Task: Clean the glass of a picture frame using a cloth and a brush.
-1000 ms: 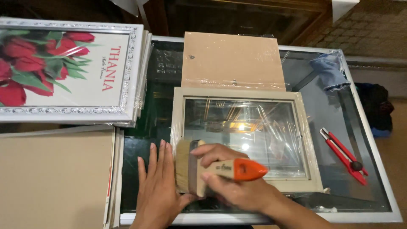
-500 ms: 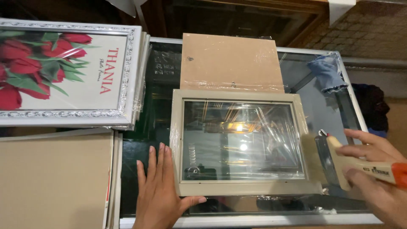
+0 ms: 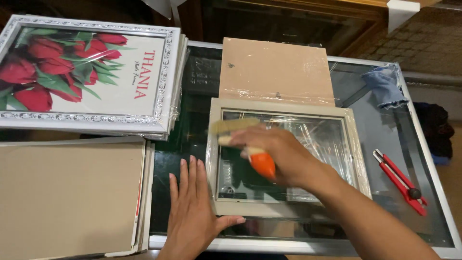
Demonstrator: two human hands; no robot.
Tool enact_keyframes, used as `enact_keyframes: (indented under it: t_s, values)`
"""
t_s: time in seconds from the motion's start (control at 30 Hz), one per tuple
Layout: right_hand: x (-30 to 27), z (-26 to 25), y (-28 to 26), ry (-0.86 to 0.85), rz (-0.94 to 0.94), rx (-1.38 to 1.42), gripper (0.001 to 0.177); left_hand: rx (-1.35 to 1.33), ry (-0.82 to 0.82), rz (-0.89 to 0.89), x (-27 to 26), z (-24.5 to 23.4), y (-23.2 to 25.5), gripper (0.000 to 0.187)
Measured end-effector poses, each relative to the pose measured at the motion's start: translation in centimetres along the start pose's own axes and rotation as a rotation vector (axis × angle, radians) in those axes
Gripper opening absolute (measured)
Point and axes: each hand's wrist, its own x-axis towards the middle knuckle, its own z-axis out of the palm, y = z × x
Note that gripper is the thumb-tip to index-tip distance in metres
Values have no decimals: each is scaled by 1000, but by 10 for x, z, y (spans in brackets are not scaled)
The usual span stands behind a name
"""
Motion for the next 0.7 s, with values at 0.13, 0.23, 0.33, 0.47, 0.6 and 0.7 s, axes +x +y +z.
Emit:
enact_keyframes:
  t_s: [0.13, 0.23, 0.33, 0.47, 0.6, 0.7]
  values:
    - [-42, 11, -46, -43, -93, 42, 41, -82, -34, 44, 0, -9, -2, 174]
    - [-64, 1, -66, -35, -60, 179, 20, -196, -75, 24, -1, -6, -3, 159]
    - [-88, -34, -56, -13, 287, 451, 37, -116, -15, 18, -1, -3, -1, 143]
    - [-102, -79, -14, 560, 806, 119, 28, -44, -4, -13, 1, -1, -1, 171]
    - [-129, -107, 51, 479, 847, -582, 26, -47, -8, -21, 1, -1, 0, 171]
    - [-96, -109, 38, 408, 1126, -404, 32, -72, -27, -25, 2, -3, 0, 170]
